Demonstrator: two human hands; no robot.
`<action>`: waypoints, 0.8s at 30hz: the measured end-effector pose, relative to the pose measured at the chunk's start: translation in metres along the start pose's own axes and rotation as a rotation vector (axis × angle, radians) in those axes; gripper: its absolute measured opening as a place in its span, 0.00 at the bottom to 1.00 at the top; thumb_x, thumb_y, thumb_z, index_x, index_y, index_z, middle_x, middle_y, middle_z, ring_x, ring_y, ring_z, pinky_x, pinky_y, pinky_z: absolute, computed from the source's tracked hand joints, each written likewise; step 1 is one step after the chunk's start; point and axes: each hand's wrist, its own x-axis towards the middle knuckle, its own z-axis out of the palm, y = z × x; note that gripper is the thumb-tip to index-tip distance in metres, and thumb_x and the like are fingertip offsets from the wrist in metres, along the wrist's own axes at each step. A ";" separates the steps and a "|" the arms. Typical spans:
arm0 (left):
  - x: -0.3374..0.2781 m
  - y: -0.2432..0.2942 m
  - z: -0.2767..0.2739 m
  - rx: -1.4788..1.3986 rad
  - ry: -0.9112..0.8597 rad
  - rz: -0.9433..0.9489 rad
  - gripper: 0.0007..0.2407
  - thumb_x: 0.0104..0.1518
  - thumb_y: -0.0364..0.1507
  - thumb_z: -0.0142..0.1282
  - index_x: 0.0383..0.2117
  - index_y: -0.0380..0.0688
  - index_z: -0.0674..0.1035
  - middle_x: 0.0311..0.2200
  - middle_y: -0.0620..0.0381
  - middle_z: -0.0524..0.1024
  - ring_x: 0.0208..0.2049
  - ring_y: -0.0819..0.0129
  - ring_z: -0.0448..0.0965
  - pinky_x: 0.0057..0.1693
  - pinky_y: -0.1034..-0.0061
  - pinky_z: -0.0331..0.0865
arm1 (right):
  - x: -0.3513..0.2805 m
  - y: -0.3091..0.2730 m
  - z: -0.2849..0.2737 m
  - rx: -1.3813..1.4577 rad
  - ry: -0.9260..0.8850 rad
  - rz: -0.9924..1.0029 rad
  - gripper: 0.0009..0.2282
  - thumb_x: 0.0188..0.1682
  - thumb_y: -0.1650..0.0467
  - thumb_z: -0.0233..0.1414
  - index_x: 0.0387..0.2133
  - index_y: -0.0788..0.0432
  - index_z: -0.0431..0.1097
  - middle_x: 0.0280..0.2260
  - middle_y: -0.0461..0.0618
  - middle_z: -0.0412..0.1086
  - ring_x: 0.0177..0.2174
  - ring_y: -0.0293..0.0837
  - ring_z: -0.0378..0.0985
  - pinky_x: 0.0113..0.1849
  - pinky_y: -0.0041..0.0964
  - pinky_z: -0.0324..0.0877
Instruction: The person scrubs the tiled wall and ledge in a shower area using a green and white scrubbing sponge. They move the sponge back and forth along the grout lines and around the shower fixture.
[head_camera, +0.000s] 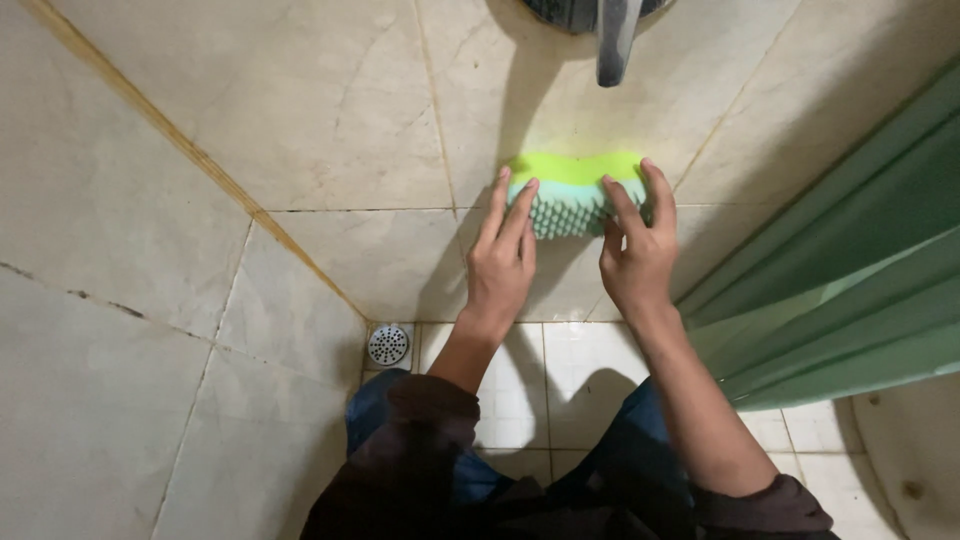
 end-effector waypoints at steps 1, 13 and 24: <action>-0.002 -0.006 0.006 0.004 0.004 -0.001 0.21 0.64 0.19 0.53 0.64 0.53 0.73 0.70 0.46 0.63 0.54 0.54 0.83 0.51 0.69 0.82 | 0.001 0.000 -0.001 0.005 0.000 -0.004 0.25 0.45 0.85 0.55 0.57 0.54 0.72 0.63 0.64 0.60 0.61 0.64 0.66 0.54 0.50 0.72; -0.016 -0.004 0.014 0.209 -0.102 0.079 0.27 0.61 0.23 0.56 0.69 0.55 0.65 0.71 0.46 0.55 0.70 0.36 0.59 0.66 0.54 0.70 | -0.008 0.004 -0.001 -0.015 -0.116 0.047 0.25 0.44 0.83 0.55 0.55 0.52 0.73 0.62 0.62 0.62 0.59 0.65 0.67 0.55 0.54 0.70; -0.039 -0.020 0.024 0.216 -0.166 -0.009 0.25 0.62 0.20 0.53 0.67 0.54 0.68 0.71 0.48 0.56 0.71 0.42 0.61 0.64 0.56 0.72 | -0.030 0.013 0.013 -0.002 -0.171 0.084 0.22 0.45 0.82 0.56 0.53 0.52 0.74 0.59 0.61 0.63 0.57 0.64 0.68 0.52 0.54 0.71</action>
